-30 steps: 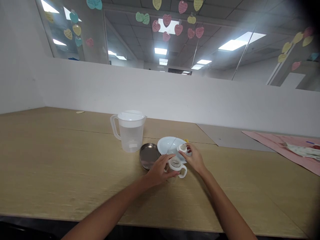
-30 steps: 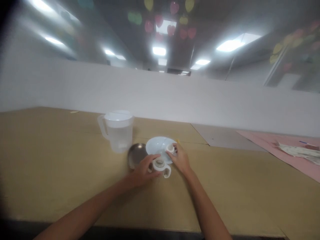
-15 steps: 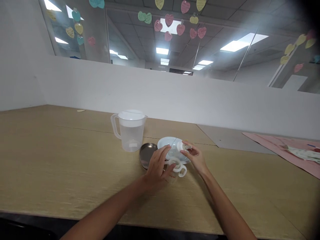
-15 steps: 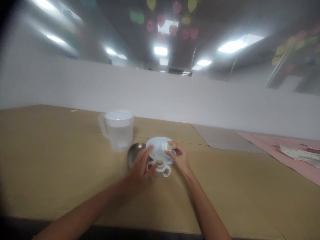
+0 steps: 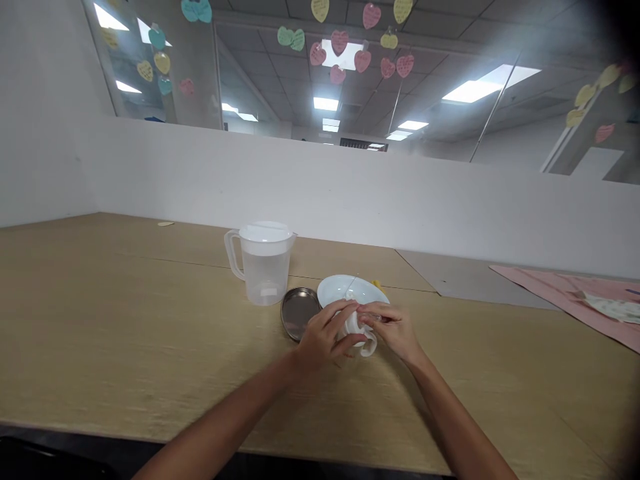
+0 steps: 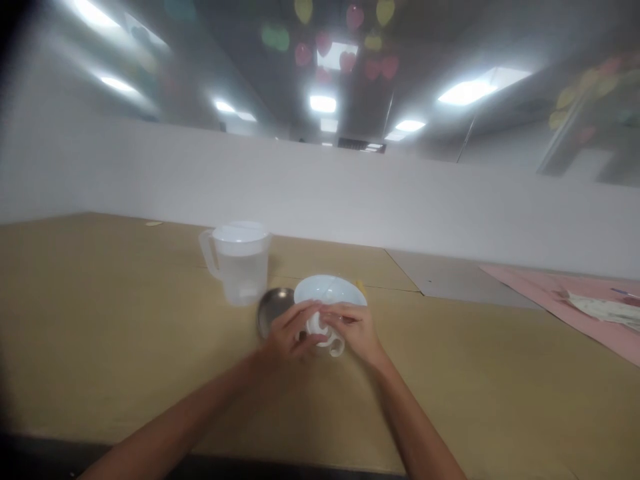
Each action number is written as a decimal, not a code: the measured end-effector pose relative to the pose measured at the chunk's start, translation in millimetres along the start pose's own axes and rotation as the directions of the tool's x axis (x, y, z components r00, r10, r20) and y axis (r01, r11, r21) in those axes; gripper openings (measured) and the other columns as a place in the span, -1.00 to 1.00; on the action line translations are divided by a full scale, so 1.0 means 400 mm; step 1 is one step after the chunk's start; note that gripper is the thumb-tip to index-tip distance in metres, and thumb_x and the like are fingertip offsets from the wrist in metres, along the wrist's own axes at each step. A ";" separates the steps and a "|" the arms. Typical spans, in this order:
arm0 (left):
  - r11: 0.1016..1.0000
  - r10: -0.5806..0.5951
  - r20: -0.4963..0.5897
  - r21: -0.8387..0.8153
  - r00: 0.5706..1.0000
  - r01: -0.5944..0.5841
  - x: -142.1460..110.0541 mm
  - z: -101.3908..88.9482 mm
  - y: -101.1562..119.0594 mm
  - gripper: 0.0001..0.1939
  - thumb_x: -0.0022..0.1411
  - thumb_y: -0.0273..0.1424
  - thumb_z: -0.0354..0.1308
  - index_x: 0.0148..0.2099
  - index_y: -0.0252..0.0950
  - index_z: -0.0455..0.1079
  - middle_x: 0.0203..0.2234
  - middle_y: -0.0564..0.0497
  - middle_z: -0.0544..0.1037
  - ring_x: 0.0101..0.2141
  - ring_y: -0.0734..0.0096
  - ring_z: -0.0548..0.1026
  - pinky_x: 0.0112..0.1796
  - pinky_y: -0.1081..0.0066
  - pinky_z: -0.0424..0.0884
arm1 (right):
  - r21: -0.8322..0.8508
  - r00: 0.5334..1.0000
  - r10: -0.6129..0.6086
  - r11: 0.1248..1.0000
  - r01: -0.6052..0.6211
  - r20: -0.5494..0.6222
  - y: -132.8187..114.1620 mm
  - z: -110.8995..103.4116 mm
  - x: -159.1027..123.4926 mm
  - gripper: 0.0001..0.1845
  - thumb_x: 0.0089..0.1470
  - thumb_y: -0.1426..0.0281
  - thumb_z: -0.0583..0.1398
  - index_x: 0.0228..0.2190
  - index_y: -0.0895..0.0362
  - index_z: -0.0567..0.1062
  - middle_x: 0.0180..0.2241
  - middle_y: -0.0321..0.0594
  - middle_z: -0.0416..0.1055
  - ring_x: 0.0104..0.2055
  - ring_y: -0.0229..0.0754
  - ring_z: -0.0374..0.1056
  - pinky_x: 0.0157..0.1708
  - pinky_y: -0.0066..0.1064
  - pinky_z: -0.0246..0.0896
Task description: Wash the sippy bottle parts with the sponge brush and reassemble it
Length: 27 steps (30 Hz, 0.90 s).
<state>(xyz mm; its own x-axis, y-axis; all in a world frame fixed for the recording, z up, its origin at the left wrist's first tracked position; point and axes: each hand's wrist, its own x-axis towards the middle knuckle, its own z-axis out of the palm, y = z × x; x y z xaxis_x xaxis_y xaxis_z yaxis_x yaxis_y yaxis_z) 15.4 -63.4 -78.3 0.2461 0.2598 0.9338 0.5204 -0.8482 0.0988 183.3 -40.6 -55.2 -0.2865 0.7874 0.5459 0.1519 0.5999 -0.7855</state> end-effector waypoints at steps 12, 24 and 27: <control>0.979 -0.137 0.095 -0.137 0.986 0.149 0.017 -0.011 -0.019 -0.58 0.09 -0.28 0.12 0.01 -0.26 0.25 -0.11 -0.07 0.43 -0.06 0.33 0.37 -0.05 0.36 0.31 | 0.514 0.965 0.175 0.820 -0.252 0.194 0.025 -0.009 0.015 -0.74 -0.09 0.24 0.22 -0.32 0.06 0.53 -0.17 -0.16 0.42 -0.17 -0.17 0.33 -0.12 -0.33 0.18; 0.853 -0.522 0.032 0.044 0.852 0.521 -0.008 -0.002 -0.102 -0.67 0.12 -0.22 0.06 -0.07 -0.23 0.28 -0.16 -0.03 0.38 -0.12 0.34 0.35 -0.09 0.32 0.26 | -0.131 0.912 0.137 0.971 -0.201 -0.386 0.105 -0.106 0.054 -0.56 -0.27 0.14 0.27 -0.33 0.14 0.48 -0.46 -0.22 0.43 -0.35 -0.15 0.33 -0.24 -0.27 0.20; 0.843 -0.533 0.098 0.139 0.840 0.519 -0.020 0.018 -0.110 -0.67 0.11 -0.20 0.07 -0.09 -0.22 0.29 -0.21 0.00 0.41 -0.15 0.32 0.35 -0.11 0.25 0.23 | -0.492 0.974 0.091 0.851 -0.184 -0.208 0.137 -0.092 0.049 -0.65 -0.25 0.13 0.23 -0.48 0.15 0.50 -0.53 -0.23 0.41 -0.42 -0.16 0.32 -0.33 -0.32 0.17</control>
<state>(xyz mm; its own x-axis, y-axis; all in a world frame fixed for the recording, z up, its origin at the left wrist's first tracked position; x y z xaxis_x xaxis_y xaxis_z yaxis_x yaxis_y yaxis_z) -3.6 -24.9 -92.7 0.0094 0.7156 0.6985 0.6807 -0.5163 0.5197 221.0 13.0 -76.7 -0.0686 0.8508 0.5210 0.6478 0.4352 -0.6253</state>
